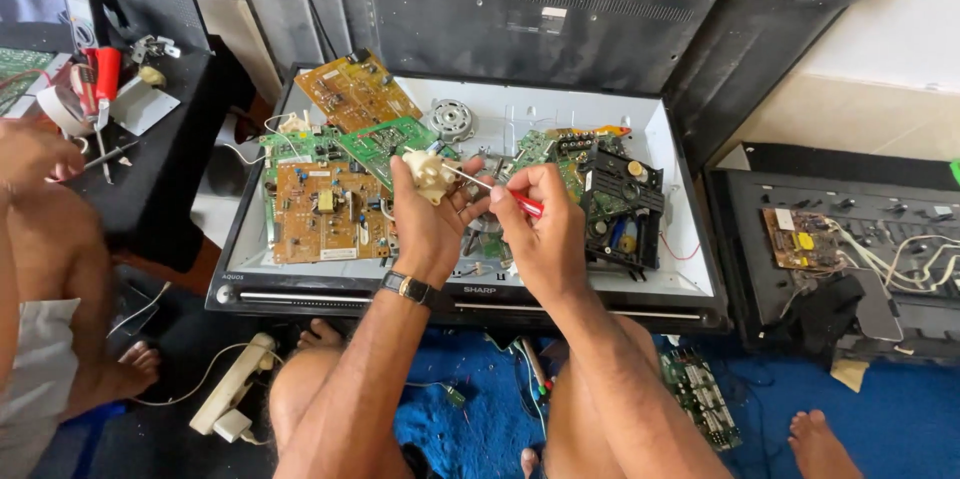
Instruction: Disassembling and cleaning an internal motor component from a television set using a screwdriver and a cloth.
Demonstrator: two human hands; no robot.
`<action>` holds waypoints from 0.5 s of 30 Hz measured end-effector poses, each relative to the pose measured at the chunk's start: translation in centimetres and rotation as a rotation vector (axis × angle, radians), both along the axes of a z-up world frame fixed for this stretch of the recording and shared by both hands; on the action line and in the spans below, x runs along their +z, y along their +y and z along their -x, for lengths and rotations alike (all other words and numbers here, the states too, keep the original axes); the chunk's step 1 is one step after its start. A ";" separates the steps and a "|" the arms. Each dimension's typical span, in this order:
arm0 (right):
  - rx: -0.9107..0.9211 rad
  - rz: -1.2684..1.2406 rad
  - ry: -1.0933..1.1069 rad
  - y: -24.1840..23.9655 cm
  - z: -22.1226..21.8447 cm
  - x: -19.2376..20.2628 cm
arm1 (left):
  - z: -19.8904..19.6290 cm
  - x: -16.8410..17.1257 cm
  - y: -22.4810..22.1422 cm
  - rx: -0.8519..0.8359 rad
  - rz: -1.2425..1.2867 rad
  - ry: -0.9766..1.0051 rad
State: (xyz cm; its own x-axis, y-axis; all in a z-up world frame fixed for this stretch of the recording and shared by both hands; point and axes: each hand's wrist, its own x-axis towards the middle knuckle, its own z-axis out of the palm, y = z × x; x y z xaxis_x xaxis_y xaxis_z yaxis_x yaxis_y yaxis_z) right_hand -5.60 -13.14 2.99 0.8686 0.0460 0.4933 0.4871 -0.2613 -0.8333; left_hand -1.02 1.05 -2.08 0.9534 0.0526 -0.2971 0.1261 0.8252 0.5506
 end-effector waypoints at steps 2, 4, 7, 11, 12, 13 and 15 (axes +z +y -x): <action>0.009 0.010 0.006 0.1 -0.5 -0.8 | 0.2 0.4 -0.1 0.003 0.003 0.009; 0.011 0.018 0.015 0.1 -0.5 -1.2 | 0.4 0.5 -0.4 -0.001 0.003 0.020; 0.003 0.013 0.021 0.3 -0.5 -0.9 | 0.2 0.5 -0.6 0.003 -0.021 0.028; 0.015 -0.023 0.001 0.0 -0.6 -1.3 | 0.5 1.0 -0.8 0.021 -0.065 0.015; 0.018 -0.030 0.002 -0.1 -0.7 -1.6 | 0.6 1.1 -0.8 0.024 -0.070 0.011; 0.017 -0.031 0.003 0.0 -0.7 -1.7 | 0.4 0.7 -0.8 0.023 -0.071 0.012; 0.028 0.001 -0.032 0.1 -0.8 -1.8 | 0.1 0.1 -0.9 0.014 -0.104 0.005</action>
